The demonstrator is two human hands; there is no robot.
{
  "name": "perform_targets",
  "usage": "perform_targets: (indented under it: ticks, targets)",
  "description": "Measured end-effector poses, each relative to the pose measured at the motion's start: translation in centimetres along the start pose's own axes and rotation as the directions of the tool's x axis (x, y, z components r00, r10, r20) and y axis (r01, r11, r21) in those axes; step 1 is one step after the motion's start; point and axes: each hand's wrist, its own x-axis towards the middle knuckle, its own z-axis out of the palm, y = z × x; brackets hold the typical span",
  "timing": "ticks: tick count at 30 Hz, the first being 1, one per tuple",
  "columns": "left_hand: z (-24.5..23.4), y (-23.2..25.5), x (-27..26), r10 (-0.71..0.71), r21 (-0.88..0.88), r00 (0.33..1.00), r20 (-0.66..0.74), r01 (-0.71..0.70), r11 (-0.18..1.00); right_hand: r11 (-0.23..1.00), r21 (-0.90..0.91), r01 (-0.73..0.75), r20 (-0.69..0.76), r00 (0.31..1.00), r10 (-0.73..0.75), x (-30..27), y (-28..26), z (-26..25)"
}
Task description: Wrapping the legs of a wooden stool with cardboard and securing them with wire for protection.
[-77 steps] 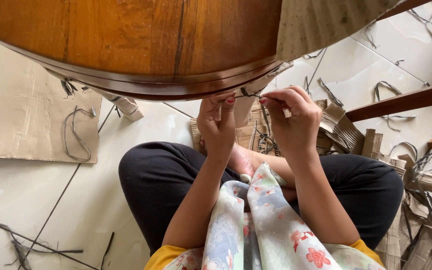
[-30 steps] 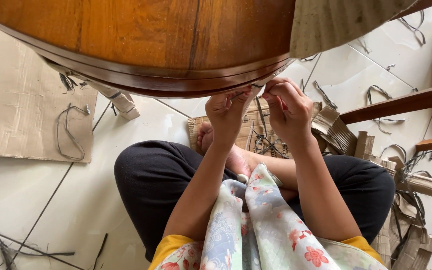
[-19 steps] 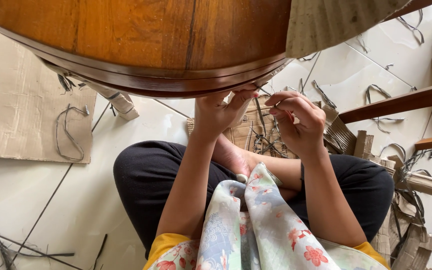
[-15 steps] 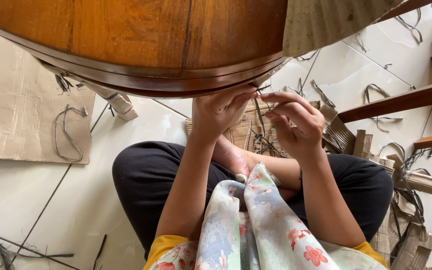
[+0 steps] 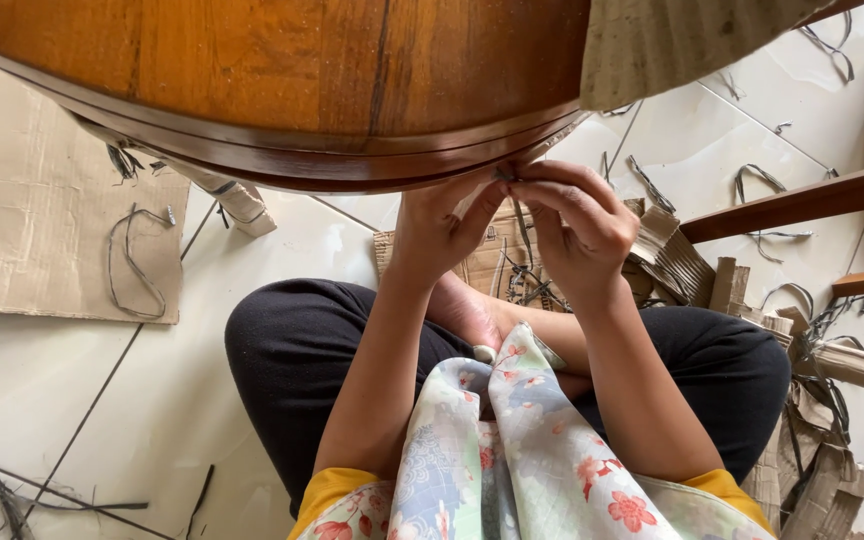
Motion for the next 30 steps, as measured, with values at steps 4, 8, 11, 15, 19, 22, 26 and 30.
perform_targets:
  ticks: [4,8,11,15,19,22,26,30]
  targets:
    - [0.2,0.4,0.3,-0.04,-0.06,0.999,-0.033,0.037,0.997,0.999,-0.036,0.035,-0.035,0.999,-0.037,-0.2,0.9,0.0]
    - [0.2,0.8,0.6,-0.103,-0.092,0.993,-0.052,0.098,0.991,0.994,-0.073,0.083,-0.045,0.995,-0.086,-0.7,1.4,0.1]
    - [0.9,0.5,-0.5,-0.15,-0.075,0.985,-0.089,0.144,0.987,0.99,-0.094,0.102,-0.059,0.992,-0.108,-1.2,1.8,0.3]
    - [1.9,0.7,-1.8,-0.261,-0.067,0.955,-0.141,0.254,0.965,0.981,-0.117,0.157,-0.087,0.982,-0.168,-1.5,2.5,0.5]
    - [1.8,1.2,-1.6,-0.284,-0.024,0.948,-0.146,0.283,0.959,0.956,-0.191,0.223,-0.066,0.969,-0.24,-1.7,3.0,0.4]
    - [1.4,2.1,-1.1,-0.277,0.047,0.95,-0.147,0.286,0.957,0.944,-0.253,0.211,-0.035,0.973,-0.227,-1.7,3.2,0.2]
    - [1.4,1.5,-1.7,-0.152,0.289,0.984,-0.09,0.172,0.942,0.953,-0.253,0.167,-0.039,0.982,-0.183,-1.5,3.0,0.3]
    - [2.1,1.6,-1.5,-0.012,0.392,0.978,-0.209,0.095,0.915,0.977,-0.202,0.074,-0.076,0.993,-0.091,-1.7,2.8,0.8]
